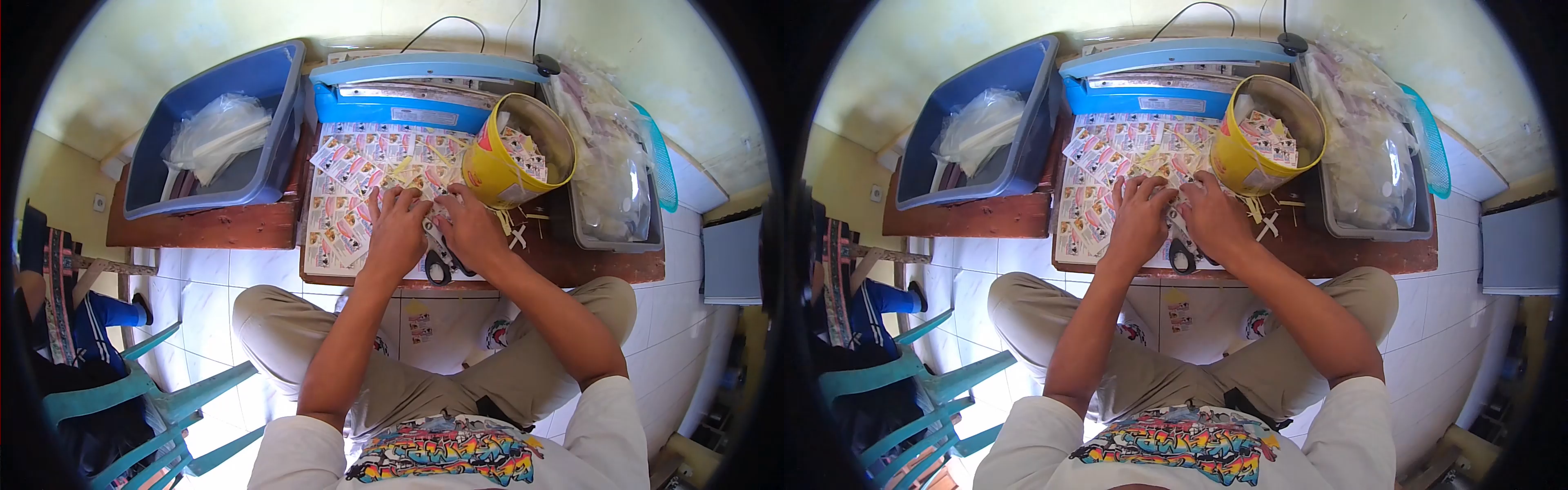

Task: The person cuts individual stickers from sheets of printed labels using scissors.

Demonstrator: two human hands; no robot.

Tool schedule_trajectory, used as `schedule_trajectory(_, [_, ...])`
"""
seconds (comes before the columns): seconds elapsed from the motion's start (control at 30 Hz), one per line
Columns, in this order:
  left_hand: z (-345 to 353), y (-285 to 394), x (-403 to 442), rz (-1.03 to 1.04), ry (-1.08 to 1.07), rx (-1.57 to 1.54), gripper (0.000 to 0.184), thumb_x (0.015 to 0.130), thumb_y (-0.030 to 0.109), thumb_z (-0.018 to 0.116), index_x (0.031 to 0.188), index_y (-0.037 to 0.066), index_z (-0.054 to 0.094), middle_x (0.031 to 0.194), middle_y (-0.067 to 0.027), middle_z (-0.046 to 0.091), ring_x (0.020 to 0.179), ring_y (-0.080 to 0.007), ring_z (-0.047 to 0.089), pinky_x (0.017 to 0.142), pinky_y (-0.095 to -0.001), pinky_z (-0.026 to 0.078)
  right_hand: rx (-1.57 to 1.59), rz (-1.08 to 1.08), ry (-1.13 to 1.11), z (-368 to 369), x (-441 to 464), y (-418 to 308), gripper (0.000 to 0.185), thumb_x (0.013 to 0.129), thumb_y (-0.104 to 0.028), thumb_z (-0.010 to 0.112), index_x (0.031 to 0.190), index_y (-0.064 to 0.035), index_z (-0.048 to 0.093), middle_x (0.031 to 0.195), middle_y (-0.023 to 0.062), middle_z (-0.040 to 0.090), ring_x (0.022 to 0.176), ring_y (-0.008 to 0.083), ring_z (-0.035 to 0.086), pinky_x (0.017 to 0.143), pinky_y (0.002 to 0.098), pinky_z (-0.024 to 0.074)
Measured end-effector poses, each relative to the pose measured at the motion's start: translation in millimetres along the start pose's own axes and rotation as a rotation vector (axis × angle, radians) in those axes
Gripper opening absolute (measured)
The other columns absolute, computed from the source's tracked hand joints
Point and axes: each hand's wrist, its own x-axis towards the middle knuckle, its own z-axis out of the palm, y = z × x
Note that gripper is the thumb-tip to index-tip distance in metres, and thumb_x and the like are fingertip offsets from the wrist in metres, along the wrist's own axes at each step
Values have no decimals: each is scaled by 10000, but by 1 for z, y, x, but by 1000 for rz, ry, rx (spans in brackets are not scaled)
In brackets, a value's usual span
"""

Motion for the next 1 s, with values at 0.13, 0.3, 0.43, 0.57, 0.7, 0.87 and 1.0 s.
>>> schedule_trajectory(0.13, [0,-3,-1,-12,11,-55,338,802,-14,673,1120,86,730,1242,-96,654,1290,-351,535,1198,-619,251,19,18,56,7,11,-4,293,922,-164,735,1186,-61,662,1274,180,595,1043,421,672,867,504,553])
schedule_trajectory(0.3, [-9,-8,-1,-64,-14,-118,286,875,-25,642,1123,86,733,1244,-90,674,1283,-336,553,1174,-575,307,30,46,105,10,19,-14,255,889,-89,747,1125,-92,649,1171,151,575,998,400,666,845,486,545])
schedule_trajectory(0.43, [-11,-11,-2,-85,37,-163,319,868,-45,636,1147,76,731,1251,-115,676,1247,-335,585,1135,-552,351,18,-13,191,15,25,-11,252,886,-73,743,1119,-98,650,1131,156,600,972,399,672,838,487,542])
schedule_trajectory(0.57, [-16,-12,1,-120,74,-243,326,870,-44,644,1161,73,732,1275,-158,662,1221,-355,603,1125,-529,376,64,-49,193,13,29,-14,215,894,-52,724,1094,-90,655,1026,159,653,932,396,680,812,486,548])
schedule_trajectory(0.7, [-24,-11,3,-134,119,-273,283,903,-18,666,1165,63,735,1326,-211,628,1232,-396,612,1091,-488,449,260,-68,205,14,34,-14,212,902,-8,698,1100,-72,656,1070,170,687,960,395,684,825,467,556])
schedule_trajectory(0.87, [-33,-6,0,-137,141,-325,263,920,2,686,1169,70,740,1359,-218,614,1246,-404,621,1033,-472,510,557,112,104,3,30,-23,233,944,-32,715,1168,-40,651,1063,168,703,828,254,738,698,365,573])
schedule_trajectory(1.0, [-39,-6,-1,-179,115,-421,308,873,-1,747,1171,78,742,1379,-200,613,1235,-375,633,1026,-455,518,764,177,106,7,28,-16,270,970,-100,747,1212,-25,654,979,123,708,685,112,709,560,276,538])
